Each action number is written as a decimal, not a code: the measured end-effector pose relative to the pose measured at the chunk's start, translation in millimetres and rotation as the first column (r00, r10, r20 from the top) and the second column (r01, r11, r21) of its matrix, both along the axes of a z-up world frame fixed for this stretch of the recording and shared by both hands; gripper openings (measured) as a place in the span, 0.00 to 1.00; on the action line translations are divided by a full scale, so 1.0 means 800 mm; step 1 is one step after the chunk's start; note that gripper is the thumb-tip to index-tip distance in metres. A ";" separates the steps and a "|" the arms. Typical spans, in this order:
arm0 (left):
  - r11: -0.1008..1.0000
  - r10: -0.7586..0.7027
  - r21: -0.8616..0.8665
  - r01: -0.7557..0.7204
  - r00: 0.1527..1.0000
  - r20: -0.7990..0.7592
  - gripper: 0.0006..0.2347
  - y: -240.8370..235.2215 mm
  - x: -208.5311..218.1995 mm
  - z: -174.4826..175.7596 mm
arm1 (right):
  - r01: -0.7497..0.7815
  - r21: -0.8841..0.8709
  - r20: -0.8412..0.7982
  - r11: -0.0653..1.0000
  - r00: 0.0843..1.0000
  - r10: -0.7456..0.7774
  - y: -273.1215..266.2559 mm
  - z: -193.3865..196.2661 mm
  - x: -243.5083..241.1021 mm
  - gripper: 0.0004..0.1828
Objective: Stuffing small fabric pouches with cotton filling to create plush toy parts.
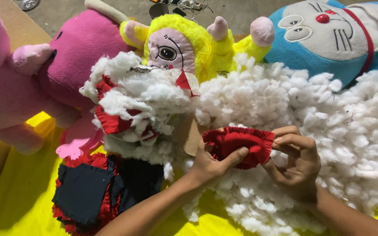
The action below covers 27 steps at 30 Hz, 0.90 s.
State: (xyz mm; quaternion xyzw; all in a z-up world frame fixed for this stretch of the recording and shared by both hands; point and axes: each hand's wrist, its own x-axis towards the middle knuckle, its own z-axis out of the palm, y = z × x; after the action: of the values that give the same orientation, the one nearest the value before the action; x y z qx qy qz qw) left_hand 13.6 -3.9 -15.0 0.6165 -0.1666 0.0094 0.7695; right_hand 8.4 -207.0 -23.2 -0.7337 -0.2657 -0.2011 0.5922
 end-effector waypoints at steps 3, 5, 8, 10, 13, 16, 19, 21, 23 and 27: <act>0.999 0.006 -0.045 -0.008 0.998 -0.060 0.08 -0.001 -0.002 -0.005 | -0.037 0.003 0.086 0.999 0.996 0.036 0.002 -0.002 0.006 0.18; 0.998 0.010 -0.054 -0.015 0.996 -0.090 0.11 0.001 -0.004 -0.011 | 0.040 -0.076 0.184 0.996 0.983 -0.026 0.005 0.011 0.008 0.13; 0.998 0.026 -0.052 -0.032 0.993 -0.115 0.13 0.004 -0.003 -0.011 | 0.153 -0.164 0.277 0.975 0.955 -0.103 0.009 0.021 0.008 0.11; 0.998 0.038 -0.042 -0.043 0.993 -0.110 0.13 0.004 -0.003 -0.009 | 0.181 -0.181 0.270 0.967 0.954 -0.128 0.010 0.019 0.009 0.14; 0.998 0.068 -0.009 -0.070 0.992 -0.104 0.12 0.002 -0.004 -0.009 | 0.104 -0.181 0.171 0.978 0.983 -0.073 0.012 0.018 0.010 0.13; 0.997 0.077 -0.001 -0.078 0.993 -0.089 0.12 0.003 -0.003 -0.005 | -0.054 -0.290 0.137 0.956 0.986 0.097 0.016 0.036 0.009 0.29; 0.999 0.046 -0.020 -0.049 0.989 -0.138 0.11 0.004 -0.004 -0.004 | -0.065 -0.262 0.143 0.963 0.984 0.105 0.017 0.039 0.008 0.24; 0.996 0.078 -0.029 -0.082 0.989 -0.130 0.12 0.003 -0.003 -0.007 | 0.006 -0.229 0.179 0.974 0.983 0.036 0.015 0.039 0.007 0.18; 0.996 0.082 -0.023 -0.085 0.992 -0.091 0.12 0.003 -0.002 -0.006 | 0.039 -0.285 0.187 0.958 0.982 0.015 0.016 0.037 0.009 0.19; 0.996 0.069 -0.057 -0.075 0.992 -0.101 0.11 0.002 -0.003 -0.012 | 0.022 -0.429 0.223 0.903 0.971 0.082 0.012 0.036 0.012 0.21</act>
State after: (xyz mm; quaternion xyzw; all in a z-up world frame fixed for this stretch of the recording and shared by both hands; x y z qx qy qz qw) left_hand 11.2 -2.3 -24.5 0.5984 -0.1053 0.0116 0.7942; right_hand 18.2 -197.4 5.5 -0.8124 -0.3831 -0.2143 0.3838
